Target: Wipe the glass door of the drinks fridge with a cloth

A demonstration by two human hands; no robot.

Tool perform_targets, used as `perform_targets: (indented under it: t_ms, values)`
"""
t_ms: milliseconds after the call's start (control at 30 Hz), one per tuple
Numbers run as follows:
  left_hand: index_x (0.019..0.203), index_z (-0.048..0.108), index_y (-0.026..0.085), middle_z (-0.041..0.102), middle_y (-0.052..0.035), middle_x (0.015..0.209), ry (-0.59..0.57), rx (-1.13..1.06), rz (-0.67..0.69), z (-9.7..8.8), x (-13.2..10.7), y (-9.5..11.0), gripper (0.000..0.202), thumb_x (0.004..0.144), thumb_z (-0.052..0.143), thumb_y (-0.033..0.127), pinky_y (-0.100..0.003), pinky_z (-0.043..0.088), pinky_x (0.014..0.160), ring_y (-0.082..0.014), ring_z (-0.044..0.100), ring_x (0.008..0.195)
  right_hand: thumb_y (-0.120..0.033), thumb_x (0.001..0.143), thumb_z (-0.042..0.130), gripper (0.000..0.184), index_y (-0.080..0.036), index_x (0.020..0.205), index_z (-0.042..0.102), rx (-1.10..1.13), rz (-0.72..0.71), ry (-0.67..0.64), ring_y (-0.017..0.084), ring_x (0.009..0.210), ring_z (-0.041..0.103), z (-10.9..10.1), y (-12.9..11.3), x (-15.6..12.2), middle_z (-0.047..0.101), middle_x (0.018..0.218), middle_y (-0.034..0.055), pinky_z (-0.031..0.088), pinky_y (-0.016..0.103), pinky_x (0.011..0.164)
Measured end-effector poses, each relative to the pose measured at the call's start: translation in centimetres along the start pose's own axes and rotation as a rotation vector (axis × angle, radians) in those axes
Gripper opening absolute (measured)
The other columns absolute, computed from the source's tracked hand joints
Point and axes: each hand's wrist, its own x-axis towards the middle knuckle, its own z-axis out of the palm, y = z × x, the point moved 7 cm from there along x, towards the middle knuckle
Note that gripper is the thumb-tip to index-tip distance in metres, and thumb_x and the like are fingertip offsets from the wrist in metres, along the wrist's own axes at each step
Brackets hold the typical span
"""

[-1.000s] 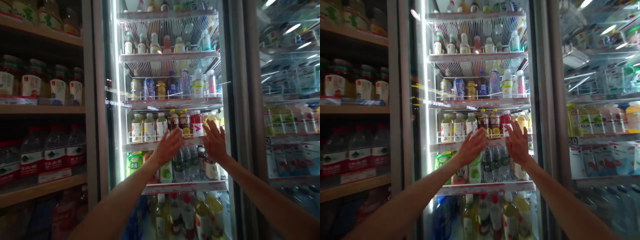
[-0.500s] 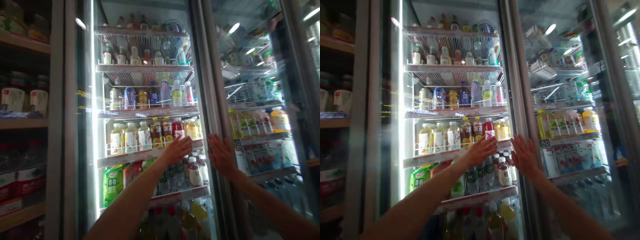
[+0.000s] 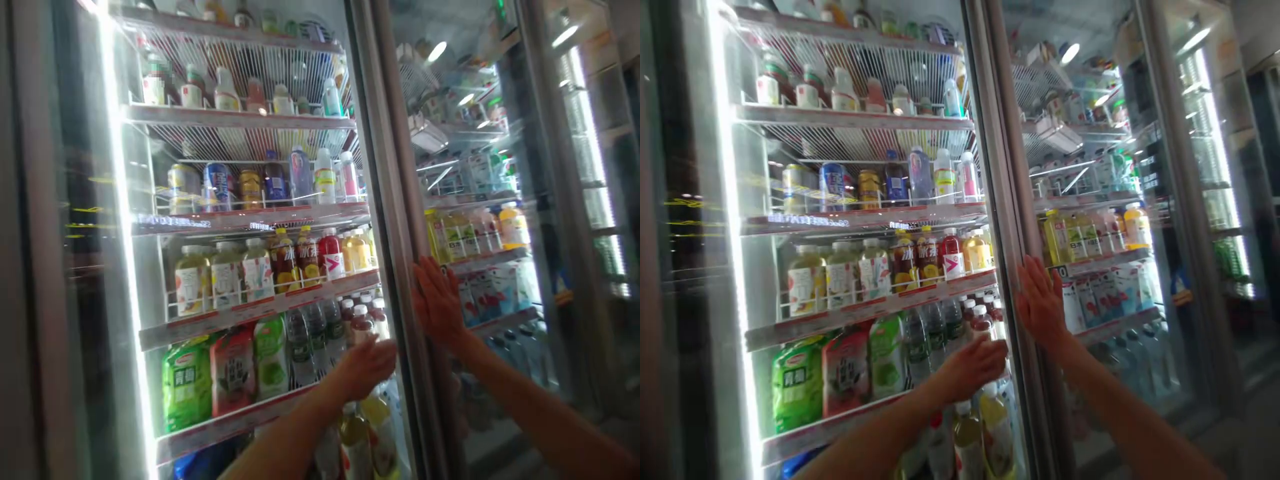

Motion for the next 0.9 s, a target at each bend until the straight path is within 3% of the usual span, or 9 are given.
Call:
perform_targets:
  t_ms: [133, 167, 300, 467, 633, 667, 800, 833, 900]
  values:
    - [0.128, 0.047, 0.022, 0.039, -0.0056, 0.144, 0.049, 0.082, -0.319, -1.9, -2.9, -5.1, 0.039, 0.089, 0.043, 0.021, -0.046, 0.023, 0.11, -0.0233, 0.029, 0.137, -0.023, 0.088, 0.04, 0.061, -0.023, 0.146, 0.02, 0.026, 0.01, -0.028, 0.025, 0.138, 0.028, 0.9, -1.8, -0.6, 0.036, 0.147, 0.0112, 0.02, 0.049, 0.112]
    - [0.128, 0.047, 0.022, 0.039, -0.0057, 0.145, 0.046, 0.091, -0.33, -2.2, -3.6, -5.6, 0.039, 0.089, 0.044, 0.022, -0.046, 0.022, 0.11, -0.0235, 0.029, 0.137, -0.023, 0.088, 0.04, 0.062, -0.023, 0.146, 0.018, 0.039, -0.004, -0.04, 0.025, 0.138, 0.027, 1.2, -2.7, -0.8, 0.035, 0.147, 0.0111, 0.02, 0.049, 0.112]
    - [0.12, 0.053, 0.024, 0.044, -0.0017, 0.141, 0.008, 0.068, -0.084, -2.9, -6.1, -3.9, 0.032, 0.09, 0.044, 0.027, -0.041, 0.022, 0.112, -0.021, 0.031, 0.136, -0.02, 0.088, 0.041, 0.062, -0.021, 0.146, 0.018, 0.103, -0.113, -0.108, 0.024, 0.138, 0.027, 2.7, -7.0, -1.9, 0.039, 0.144, 0.012, 0.02, 0.05, 0.112]
    - [0.122, 0.052, 0.025, 0.042, -0.0046, 0.142, 0.11, 0.178, -0.421, -5.4, -9.9, -7.7, 0.034, 0.089, 0.044, 0.021, -0.047, 0.017, 0.113, -0.0219, 0.028, 0.137, -0.017, 0.087, 0.04, 0.059, -0.019, 0.144, 0.024, 0.13, -0.131, -0.129, 0.023, 0.14, 0.022, 4.0, -10.4, -3.0, 0.04, 0.144, 0.0118, 0.02, 0.05, 0.113]
    - [0.119, 0.054, 0.027, 0.044, 0.0006, 0.141, 0.02, 0.127, -0.128, -6.2, -13.1, -5.2, 0.031, 0.09, 0.044, 0.027, -0.041, 0.013, 0.115, -0.0189, 0.027, 0.137, -0.016, 0.085, 0.044, 0.058, -0.017, 0.142, 0.031, 0.161, -0.186, -0.136, 0.025, 0.14, 0.022, 4.8, -12.8, -3.8, 0.041, 0.143, 0.0123, 0.018, 0.052, 0.113]
    - [0.12, 0.054, 0.027, 0.043, 0.0005, 0.142, 0.003, 0.142, -0.15, -6.4, -13.7, -5.5, 0.032, 0.089, 0.045, 0.027, -0.041, 0.012, 0.115, -0.0187, 0.027, 0.138, -0.016, 0.084, 0.045, 0.059, -0.018, 0.142, 0.03, 0.173, -0.204, -0.144, 0.026, 0.14, 0.022, 5.0, -13.3, -3.9, 0.04, 0.144, 0.0119, 0.018, 0.052, 0.113]
    - [0.124, 0.05, 0.027, 0.039, -0.0044, 0.145, 0.027, 0.26, -0.499, -7.9, -16.2, -8.7, 0.037, 0.087, 0.047, 0.021, -0.048, 0.008, 0.115, -0.0215, 0.023, 0.139, -0.015, 0.084, 0.045, 0.061, -0.02, 0.143, 0.028, 0.201, -0.206, -0.132, 0.026, 0.14, 0.022, 5.3, -15.0, -4.1, 0.037, 0.146, 0.0115, 0.02, 0.055, 0.112]
    - [0.124, 0.05, 0.026, 0.039, -0.0047, 0.145, 0.031, 0.259, -0.503, -8.0, -16.7, -8.5, 0.037, 0.088, 0.047, 0.022, -0.048, 0.008, 0.115, -0.022, 0.023, 0.139, -0.015, 0.084, 0.045, 0.061, -0.019, 0.142, 0.029, 0.205, -0.207, -0.127, 0.026, 0.14, 0.022, 5.3, -15.5, -4.1, 0.037, 0.146, 0.0118, 0.02, 0.055, 0.112]
    - [0.123, 0.051, 0.026, 0.039, -0.003, 0.145, 0.016, 0.211, -0.348, -7.7, -17.2, -6.6, 0.035, 0.088, 0.046, 0.027, -0.046, 0.008, 0.115, -0.0218, 0.023, 0.139, -0.015, 0.084, 0.044, 0.058, -0.02, 0.14, 0.034, 0.217, -0.236, -0.12, 0.026, 0.14, 0.023, 5.3, -16.6, -4.4, 0.039, 0.145, 0.0114, 0.019, 0.055, 0.112]
